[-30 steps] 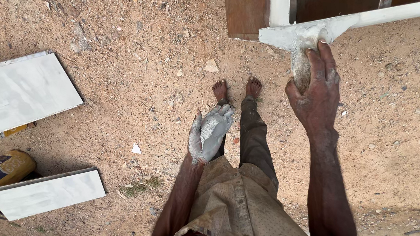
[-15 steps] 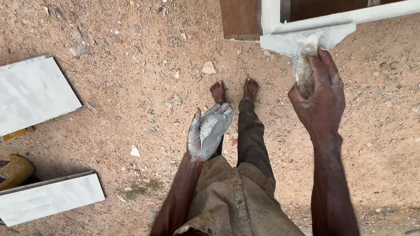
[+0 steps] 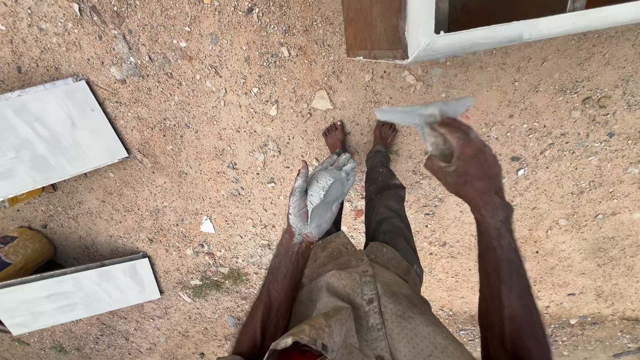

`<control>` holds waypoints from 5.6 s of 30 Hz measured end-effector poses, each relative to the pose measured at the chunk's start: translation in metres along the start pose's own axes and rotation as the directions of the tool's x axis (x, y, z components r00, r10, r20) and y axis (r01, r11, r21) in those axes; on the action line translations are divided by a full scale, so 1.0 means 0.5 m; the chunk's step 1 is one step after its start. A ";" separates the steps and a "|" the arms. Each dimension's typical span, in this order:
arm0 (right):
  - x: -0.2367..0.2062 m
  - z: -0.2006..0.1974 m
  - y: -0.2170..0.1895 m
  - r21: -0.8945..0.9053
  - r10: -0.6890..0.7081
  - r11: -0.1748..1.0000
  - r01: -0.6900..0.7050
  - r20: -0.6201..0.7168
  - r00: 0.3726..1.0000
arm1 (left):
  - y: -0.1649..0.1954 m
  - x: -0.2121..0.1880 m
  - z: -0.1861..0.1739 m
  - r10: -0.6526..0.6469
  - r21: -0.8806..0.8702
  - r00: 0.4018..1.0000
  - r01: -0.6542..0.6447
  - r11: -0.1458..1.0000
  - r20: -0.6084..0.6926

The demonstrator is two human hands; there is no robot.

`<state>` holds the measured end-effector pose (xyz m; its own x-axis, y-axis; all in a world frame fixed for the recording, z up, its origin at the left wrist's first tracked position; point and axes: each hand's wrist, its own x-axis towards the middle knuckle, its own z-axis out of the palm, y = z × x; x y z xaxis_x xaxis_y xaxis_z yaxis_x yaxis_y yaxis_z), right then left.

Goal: The person scoops plaster from a stone basin using a trowel, then walks to a metal cabinet and applies the plaster to the cabinet's edges and corners, smoothing the surface with the trowel.

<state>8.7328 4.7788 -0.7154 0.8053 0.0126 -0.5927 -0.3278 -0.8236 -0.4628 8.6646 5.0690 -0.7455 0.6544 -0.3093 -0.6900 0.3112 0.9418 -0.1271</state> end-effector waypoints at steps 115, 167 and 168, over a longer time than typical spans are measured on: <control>0.093 0.176 0.253 0.258 -0.080 0.883 0.392 -0.740 0.667 | -0.190 0.074 -0.159 -0.103 0.322 0.954 0.195 0.927 -0.283; 0.002 -0.102 0.236 0.187 0.166 0.968 -0.168 0.023 0.986 | -0.242 0.147 -0.092 -0.156 0.323 0.968 0.214 0.922 -0.197; -0.007 -0.096 0.252 0.299 0.168 0.944 -0.138 -0.075 0.983 | -0.246 0.148 -0.091 -0.168 0.344 0.977 0.204 0.916 -0.133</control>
<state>8.7124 4.6478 -0.7399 0.7736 -0.1684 -0.6109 -0.5687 -0.6099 -0.5520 8.6433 4.9360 -0.8133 0.4958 -0.4426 -0.7472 0.6558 0.7548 -0.0120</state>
